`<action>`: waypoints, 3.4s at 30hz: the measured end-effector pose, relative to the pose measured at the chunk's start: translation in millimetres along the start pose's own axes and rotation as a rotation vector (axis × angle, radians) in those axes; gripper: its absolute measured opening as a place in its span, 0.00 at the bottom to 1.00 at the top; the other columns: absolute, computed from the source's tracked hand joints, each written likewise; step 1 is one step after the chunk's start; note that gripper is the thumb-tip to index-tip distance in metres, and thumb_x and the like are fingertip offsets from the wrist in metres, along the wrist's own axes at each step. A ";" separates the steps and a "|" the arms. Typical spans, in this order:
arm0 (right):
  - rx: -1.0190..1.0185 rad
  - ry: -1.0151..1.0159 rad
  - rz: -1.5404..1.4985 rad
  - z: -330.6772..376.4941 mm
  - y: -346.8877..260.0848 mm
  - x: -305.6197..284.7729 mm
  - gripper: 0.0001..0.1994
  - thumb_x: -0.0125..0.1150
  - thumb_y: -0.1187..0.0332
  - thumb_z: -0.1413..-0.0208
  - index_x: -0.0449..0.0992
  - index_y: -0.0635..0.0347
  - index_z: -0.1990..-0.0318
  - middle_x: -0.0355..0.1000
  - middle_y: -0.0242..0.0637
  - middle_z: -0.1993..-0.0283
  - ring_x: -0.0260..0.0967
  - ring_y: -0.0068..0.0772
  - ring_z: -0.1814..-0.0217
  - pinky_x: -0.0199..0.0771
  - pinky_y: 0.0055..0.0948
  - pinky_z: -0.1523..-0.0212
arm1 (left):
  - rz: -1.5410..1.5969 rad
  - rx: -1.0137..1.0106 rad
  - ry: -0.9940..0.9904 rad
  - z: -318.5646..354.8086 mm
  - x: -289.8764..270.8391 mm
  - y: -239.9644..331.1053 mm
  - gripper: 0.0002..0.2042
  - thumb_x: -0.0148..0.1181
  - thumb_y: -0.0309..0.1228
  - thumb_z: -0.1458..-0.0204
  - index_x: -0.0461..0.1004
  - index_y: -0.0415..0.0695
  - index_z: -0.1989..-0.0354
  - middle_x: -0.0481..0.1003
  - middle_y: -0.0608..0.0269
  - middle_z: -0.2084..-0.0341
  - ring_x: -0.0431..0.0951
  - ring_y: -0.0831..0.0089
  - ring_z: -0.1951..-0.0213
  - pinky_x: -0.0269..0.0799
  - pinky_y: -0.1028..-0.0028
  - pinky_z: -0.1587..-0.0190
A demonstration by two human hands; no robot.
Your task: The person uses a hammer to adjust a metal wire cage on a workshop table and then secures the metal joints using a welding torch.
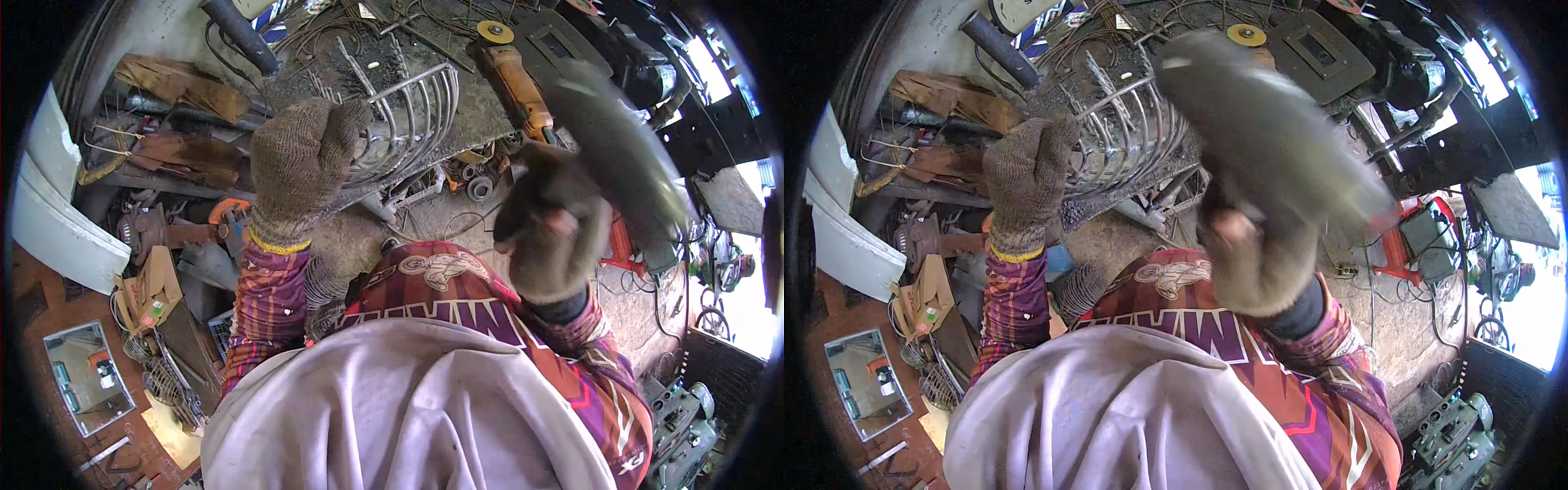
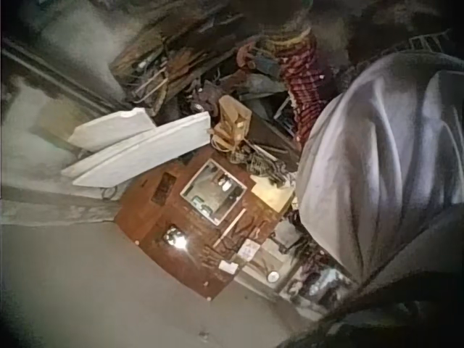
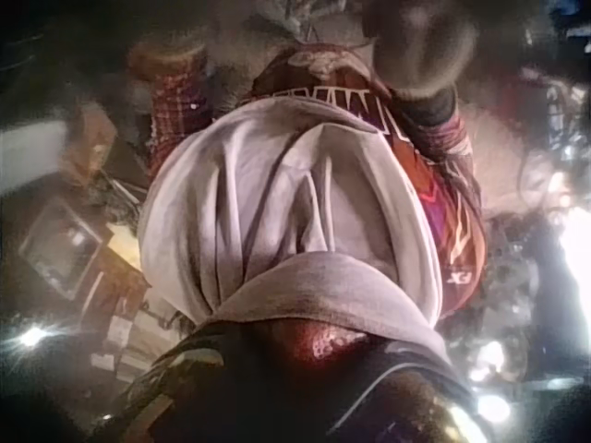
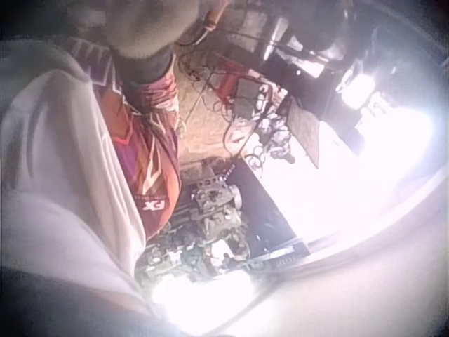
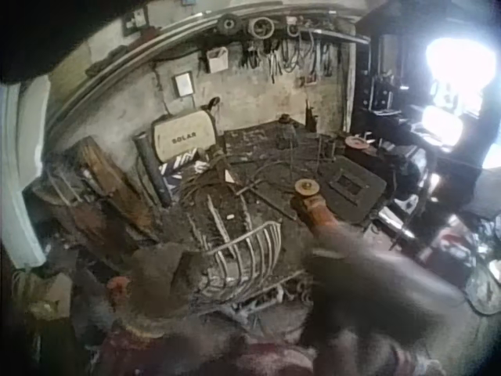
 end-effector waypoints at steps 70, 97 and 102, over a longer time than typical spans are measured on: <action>0.302 0.218 -0.038 -5.3 128.6 -66.4 0.16 0.54 0.63 0.34 0.72 0.63 0.44 0.74 0.32 0.58 0.71 0.22 0.62 0.74 0.22 0.63 | 0.403 -0.524 0.038 49.9 6.2 -43.4 0.14 0.61 0.39 0.43 0.78 0.39 0.72 0.77 0.55 0.77 0.77 0.64 0.74 0.68 0.64 0.70; 0.348 0.680 -0.063 -6.9 122.1 -53.3 0.19 0.53 0.51 0.32 0.74 0.60 0.52 0.68 0.25 0.70 0.61 0.15 0.74 0.64 0.20 0.73 | 0.717 -0.467 -0.348 24.4 21.3 20.4 0.11 0.65 0.33 0.45 0.80 0.37 0.62 0.80 0.57 0.71 0.77 0.70 0.72 0.71 0.72 0.67; 0.377 0.647 -0.068 -7.8 117.7 -45.5 0.20 0.54 0.50 0.33 0.74 0.60 0.51 0.69 0.25 0.70 0.62 0.15 0.73 0.63 0.20 0.74 | 0.913 -0.567 -0.252 29.3 23.4 4.4 0.10 0.63 0.33 0.44 0.80 0.37 0.63 0.80 0.58 0.73 0.76 0.70 0.74 0.69 0.72 0.70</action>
Point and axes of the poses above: each hand's wrist, its own z-axis away from the middle knuckle, its own x-axis out of the palm, y = z × x, the point moved 6 cm from there along -z, towards the middle knuckle
